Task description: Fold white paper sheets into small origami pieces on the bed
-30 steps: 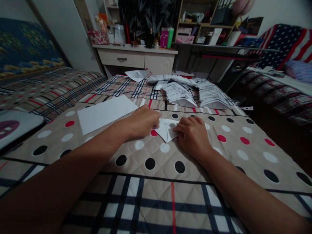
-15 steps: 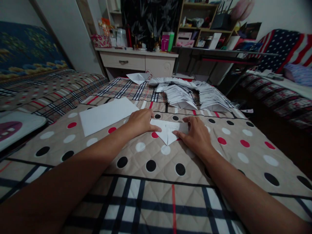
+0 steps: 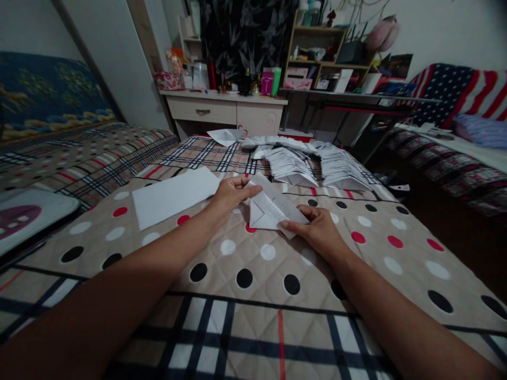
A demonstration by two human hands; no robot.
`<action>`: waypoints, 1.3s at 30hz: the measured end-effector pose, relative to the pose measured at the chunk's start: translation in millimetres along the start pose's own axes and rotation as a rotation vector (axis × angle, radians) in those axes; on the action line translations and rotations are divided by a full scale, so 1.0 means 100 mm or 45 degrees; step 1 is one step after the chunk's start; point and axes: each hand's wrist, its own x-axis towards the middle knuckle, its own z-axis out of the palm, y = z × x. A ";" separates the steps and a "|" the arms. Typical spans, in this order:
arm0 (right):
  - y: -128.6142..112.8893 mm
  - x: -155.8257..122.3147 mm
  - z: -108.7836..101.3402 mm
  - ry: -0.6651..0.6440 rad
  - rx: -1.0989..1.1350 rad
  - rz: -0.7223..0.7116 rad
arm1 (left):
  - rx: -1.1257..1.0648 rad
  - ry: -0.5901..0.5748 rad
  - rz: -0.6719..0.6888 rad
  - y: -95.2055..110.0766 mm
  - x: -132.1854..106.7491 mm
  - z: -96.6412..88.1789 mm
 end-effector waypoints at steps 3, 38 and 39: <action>-0.01 -0.01 0.04 -0.040 0.083 -0.013 | -0.177 0.030 -0.063 0.02 -0.09 0.16; -0.11 -0.13 0.20 -0.076 0.355 -0.002 | -0.069 0.190 -0.142 -0.03 -0.23 0.34; -0.11 -0.13 0.20 -0.077 0.351 -0.008 | -0.053 0.223 -0.135 -0.04 -0.22 0.33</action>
